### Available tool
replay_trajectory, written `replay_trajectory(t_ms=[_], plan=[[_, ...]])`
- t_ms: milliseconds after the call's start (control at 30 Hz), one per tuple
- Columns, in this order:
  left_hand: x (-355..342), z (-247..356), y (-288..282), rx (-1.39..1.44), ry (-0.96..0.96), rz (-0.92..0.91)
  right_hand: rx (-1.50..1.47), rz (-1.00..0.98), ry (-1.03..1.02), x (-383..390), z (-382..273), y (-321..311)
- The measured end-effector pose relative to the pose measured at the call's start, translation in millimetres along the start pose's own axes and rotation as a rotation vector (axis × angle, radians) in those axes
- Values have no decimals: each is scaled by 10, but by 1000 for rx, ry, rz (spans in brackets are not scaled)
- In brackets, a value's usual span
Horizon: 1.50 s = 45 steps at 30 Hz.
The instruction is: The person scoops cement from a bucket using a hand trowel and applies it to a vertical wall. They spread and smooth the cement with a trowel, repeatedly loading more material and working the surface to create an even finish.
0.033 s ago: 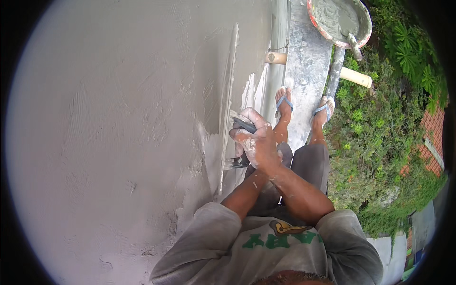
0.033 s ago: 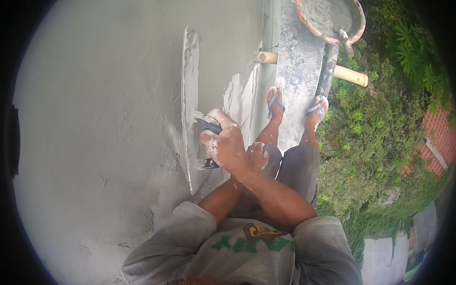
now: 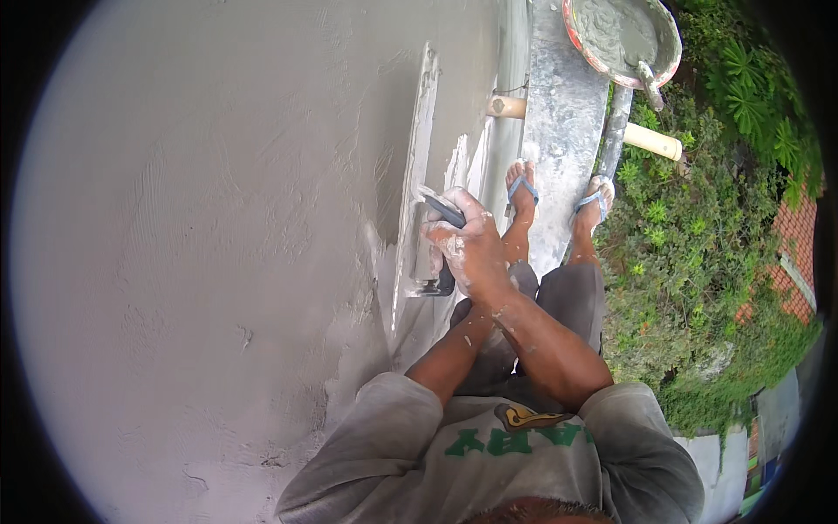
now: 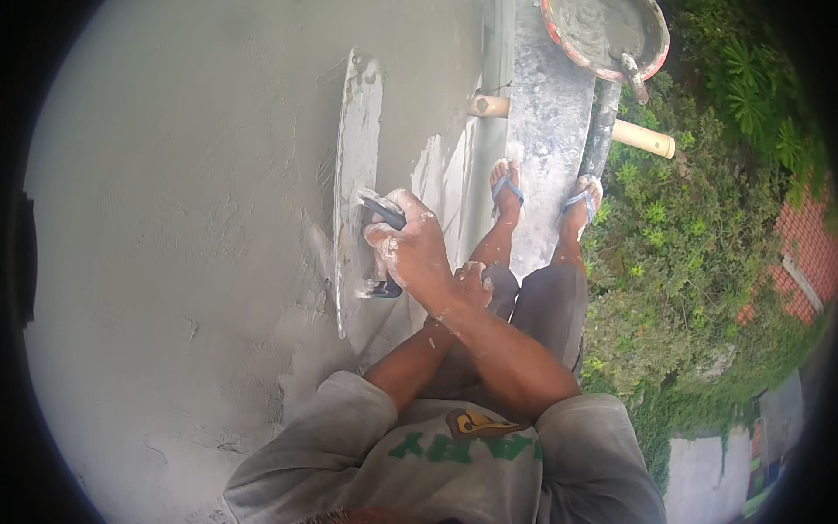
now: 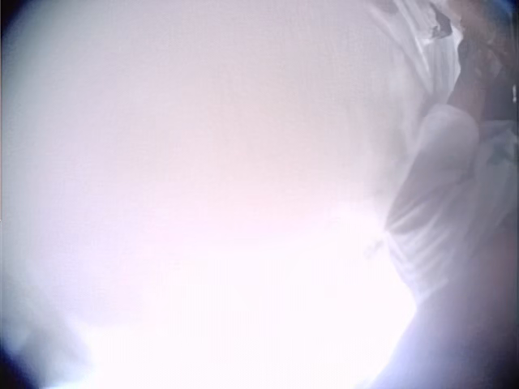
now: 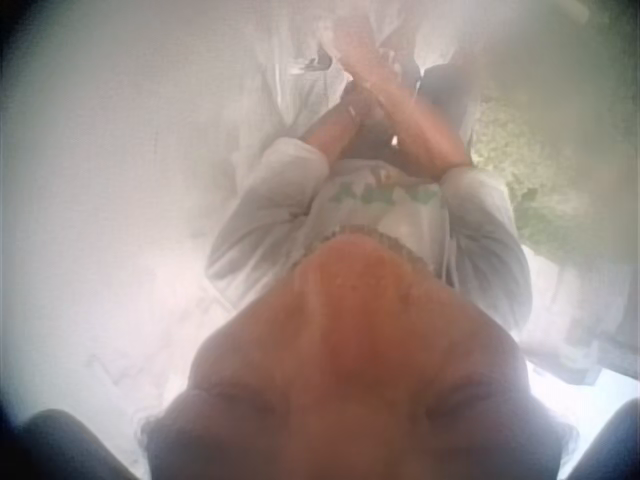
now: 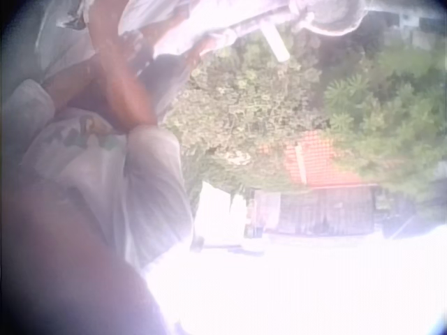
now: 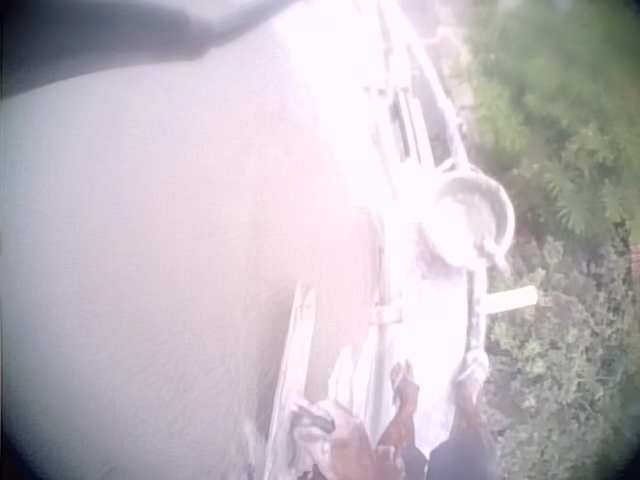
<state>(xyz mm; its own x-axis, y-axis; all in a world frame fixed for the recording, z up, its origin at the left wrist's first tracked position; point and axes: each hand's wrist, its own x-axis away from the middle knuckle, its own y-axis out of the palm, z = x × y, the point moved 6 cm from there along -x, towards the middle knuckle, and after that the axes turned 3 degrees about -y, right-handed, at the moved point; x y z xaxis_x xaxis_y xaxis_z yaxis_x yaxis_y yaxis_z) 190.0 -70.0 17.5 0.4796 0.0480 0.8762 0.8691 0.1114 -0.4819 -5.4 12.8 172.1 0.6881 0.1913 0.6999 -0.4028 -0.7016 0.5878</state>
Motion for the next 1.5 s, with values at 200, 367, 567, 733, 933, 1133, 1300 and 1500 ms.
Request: replay_trajectory(t_ms=[200,367,567,733,933,1133,1300,1500], plan=[[187,-69,44,-15,8,6,-36,-90,48,109,-455,515],[382,86,-264,46,-67,-120,164,-242,-222,478,-693,710],[471,-210,-183,39,-80,-15,185,99,-160,-95,-535,-194],[449,-138,-285,182,-12,-107,-78,77,-9,-789,230,-586],[475,-160,-282,137,-115,-219,-19,-122,-57,-439,-4,-116],[459,-209,-236,208,59,-40,345,-343,-329,476,-476,623],[583,-31,-540,188,-64,-95,257,-542,-373,855,-542,845],[496,-157,-445,139,-18,-122,-10,-129,-153,154,-592,218]])
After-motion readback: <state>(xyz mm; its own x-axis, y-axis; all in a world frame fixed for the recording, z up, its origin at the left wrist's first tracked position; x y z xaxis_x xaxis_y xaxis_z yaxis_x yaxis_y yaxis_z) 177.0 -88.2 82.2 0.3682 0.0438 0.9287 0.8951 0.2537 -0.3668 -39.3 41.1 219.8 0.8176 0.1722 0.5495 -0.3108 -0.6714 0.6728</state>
